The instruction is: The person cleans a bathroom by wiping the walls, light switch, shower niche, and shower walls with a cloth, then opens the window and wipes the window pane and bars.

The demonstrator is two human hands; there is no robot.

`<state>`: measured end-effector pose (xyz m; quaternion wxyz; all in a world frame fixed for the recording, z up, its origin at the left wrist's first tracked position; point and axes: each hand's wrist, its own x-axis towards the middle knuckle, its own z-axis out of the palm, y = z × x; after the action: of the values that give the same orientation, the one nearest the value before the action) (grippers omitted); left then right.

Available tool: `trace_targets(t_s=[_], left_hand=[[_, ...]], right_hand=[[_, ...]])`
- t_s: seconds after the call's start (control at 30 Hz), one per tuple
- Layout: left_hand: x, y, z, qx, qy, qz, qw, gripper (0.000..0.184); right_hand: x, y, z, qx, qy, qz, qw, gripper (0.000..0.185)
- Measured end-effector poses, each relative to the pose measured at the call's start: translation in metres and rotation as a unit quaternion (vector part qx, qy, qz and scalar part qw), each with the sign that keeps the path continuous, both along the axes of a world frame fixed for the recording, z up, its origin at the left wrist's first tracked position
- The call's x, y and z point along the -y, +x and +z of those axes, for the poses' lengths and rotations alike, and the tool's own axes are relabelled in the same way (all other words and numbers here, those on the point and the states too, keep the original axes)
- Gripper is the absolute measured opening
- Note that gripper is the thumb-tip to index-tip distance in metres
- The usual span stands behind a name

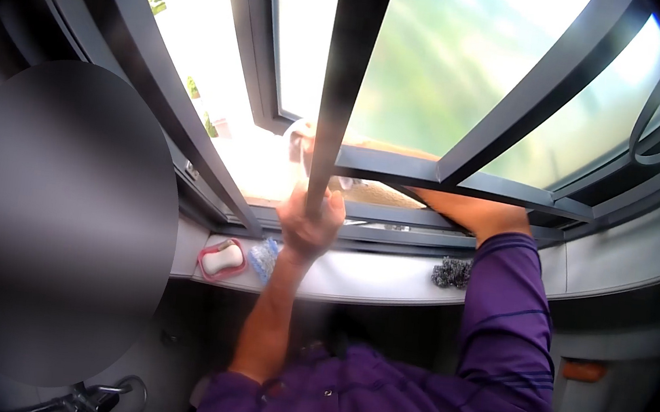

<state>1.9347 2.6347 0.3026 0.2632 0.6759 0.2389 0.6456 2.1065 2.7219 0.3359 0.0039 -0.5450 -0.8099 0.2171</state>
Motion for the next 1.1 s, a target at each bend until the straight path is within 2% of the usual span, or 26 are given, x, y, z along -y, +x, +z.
trace_targets(t_s=[0.07,0.17,0.3,0.53,0.63,0.67,0.77,0.83,0.87,0.9,0.93,0.97,1.0,1.03,1.07,1.1], left_hand=[[0.0,-0.001,-0.004,-0.011,-0.018,0.003,1.0,0.024],[0.005,-0.001,0.004,0.047,-0.08,-0.061,0.994,0.027],[0.008,-0.004,0.005,0.043,-0.106,-0.068,0.991,0.028],[0.003,-0.001,-0.004,0.041,-0.085,-0.063,0.994,0.027],[0.007,-0.005,0.004,0.017,-0.095,-0.066,0.993,0.011],[0.004,-0.005,0.003,0.014,-0.091,-0.065,0.994,0.011],[0.005,-0.003,-0.002,0.035,-0.098,-0.081,0.991,0.009],[0.004,-0.011,-0.003,0.027,-0.118,-0.144,0.982,0.015],[0.001,-0.016,-0.004,0.022,-0.126,-0.174,0.976,0.019],[-0.004,-0.021,-0.005,0.071,-0.173,-0.274,0.943,0.036],[-0.009,-0.026,-0.007,0.126,-0.229,-0.365,0.894,0.054],[-0.014,-0.03,-0.008,0.175,-0.287,-0.437,0.834,0.072],[-0.018,-0.032,-0.007,0.196,-0.322,-0.457,0.805,0.066],[-0.02,-0.032,-0.005,0.197,-0.352,-0.446,0.799,0.06],[-0.023,-0.03,-0.004,0.158,-0.369,-0.408,0.82,0.055],[-0.025,-0.028,0.0,0.103,-0.382,-0.374,0.839,0.051]], right_hand=[[0.006,0.01,-0.002,0.022,-0.036,0.006,0.999,0.035],[0.028,0.041,-0.01,0.061,-0.103,-0.008,0.993,0.036],[0.061,0.084,-0.011,0.097,-0.179,-0.053,0.978,0.036],[0.092,0.12,-0.006,0.059,-0.225,-0.13,0.964,0.037],[0.101,0.124,0.01,-0.025,-0.214,-0.161,0.963,0.038],[0.105,0.124,0.02,-0.063,-0.203,-0.172,0.962,0.038],[0.119,0.108,0.067,-0.2,-0.073,-0.143,0.966,0.039],[0.13,0.086,0.101,-0.241,0.039,-0.093,0.965,0.041],[0.128,0.084,0.095,-0.248,0.063,-0.159,0.954,0.039],[0.127,0.077,0.101,-0.333,0.045,-0.169,0.926,0.034],[0.128,0.067,0.106,-0.374,0.017,-0.231,0.898,0.043],[0.123,0.068,0.098,-0.432,0.013,-0.216,0.876,0.038],[0.117,0.068,0.093,-0.487,0.01,-0.201,0.85,0.035],[0.112,0.066,0.095,-0.453,0.025,-0.222,0.863,0.038],[0.103,0.067,0.092,-0.459,0.034,-0.219,0.86,0.038],[0.1,0.053,0.1,-0.506,0.021,-0.233,0.83,0.038]])
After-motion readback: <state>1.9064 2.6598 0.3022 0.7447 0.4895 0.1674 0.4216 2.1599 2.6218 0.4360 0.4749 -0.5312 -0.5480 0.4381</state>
